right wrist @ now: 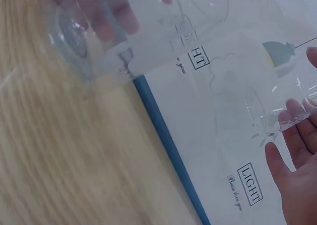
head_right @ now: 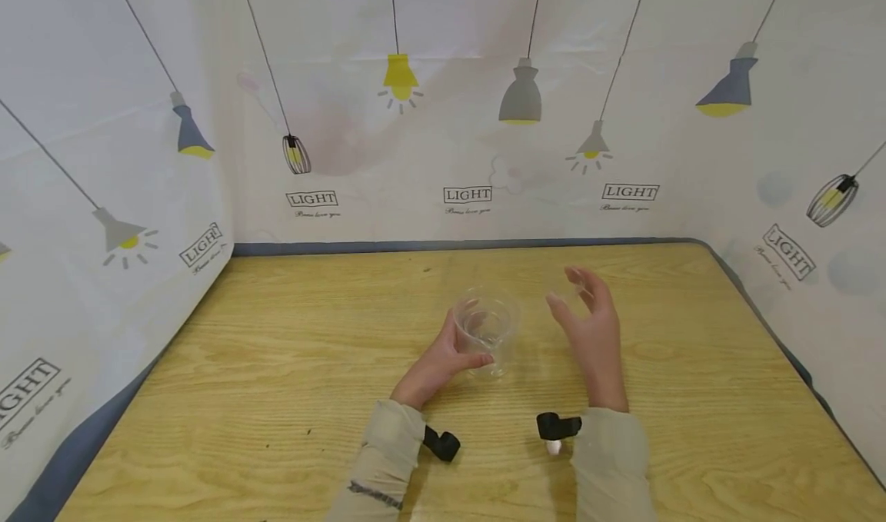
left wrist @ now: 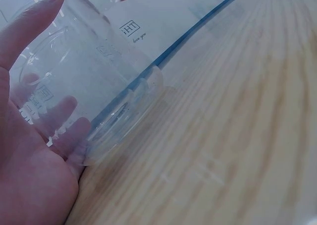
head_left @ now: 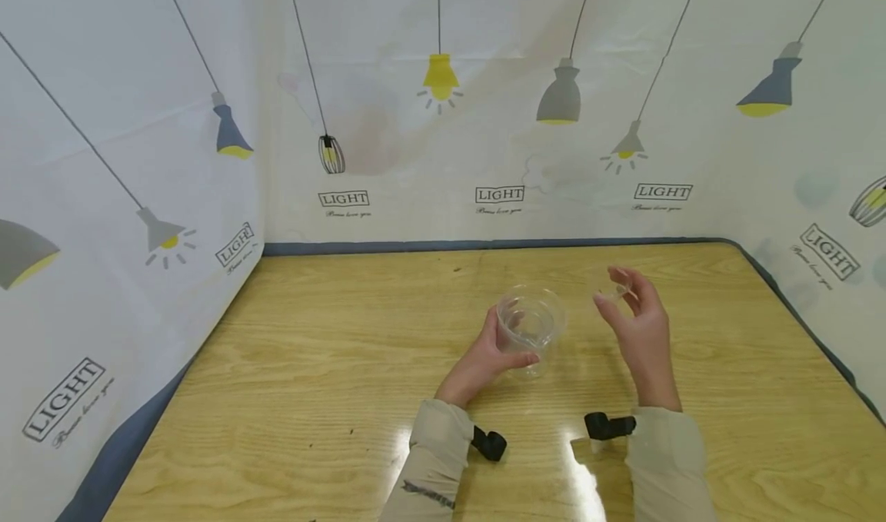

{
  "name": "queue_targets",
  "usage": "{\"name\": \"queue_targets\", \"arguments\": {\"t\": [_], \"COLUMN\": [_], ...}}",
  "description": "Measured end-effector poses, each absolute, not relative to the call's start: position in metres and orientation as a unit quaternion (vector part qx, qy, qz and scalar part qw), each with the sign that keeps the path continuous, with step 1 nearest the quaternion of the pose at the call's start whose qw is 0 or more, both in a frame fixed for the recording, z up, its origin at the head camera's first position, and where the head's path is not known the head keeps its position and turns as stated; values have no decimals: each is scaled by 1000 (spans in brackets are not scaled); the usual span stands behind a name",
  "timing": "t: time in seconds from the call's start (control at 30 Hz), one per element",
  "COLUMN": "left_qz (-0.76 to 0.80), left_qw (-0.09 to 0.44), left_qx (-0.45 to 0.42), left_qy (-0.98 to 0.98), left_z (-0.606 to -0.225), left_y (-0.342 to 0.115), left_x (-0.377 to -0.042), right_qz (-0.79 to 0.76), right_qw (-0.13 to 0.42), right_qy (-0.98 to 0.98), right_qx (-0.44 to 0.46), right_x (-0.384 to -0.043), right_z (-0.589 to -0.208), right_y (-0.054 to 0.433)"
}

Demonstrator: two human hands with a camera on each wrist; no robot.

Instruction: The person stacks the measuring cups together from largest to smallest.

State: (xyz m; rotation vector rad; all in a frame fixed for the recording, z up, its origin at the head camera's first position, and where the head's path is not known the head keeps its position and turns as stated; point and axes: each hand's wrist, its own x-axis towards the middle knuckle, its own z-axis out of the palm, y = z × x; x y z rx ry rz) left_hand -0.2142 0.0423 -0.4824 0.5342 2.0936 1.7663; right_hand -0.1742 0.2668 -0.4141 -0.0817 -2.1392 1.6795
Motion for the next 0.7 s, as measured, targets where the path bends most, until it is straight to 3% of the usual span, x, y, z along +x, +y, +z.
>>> {"name": "queue_targets", "arguments": {"t": [0.7], "left_qz": [630], "left_qw": [176], "left_qx": [192], "left_qy": [731], "left_z": [-482], "left_y": [43], "left_x": [-217], "right_qz": [584], "right_qw": [234], "right_qy": [-775], "right_qx": [62], "right_x": [-167], "right_z": [-370], "right_y": [219]}}
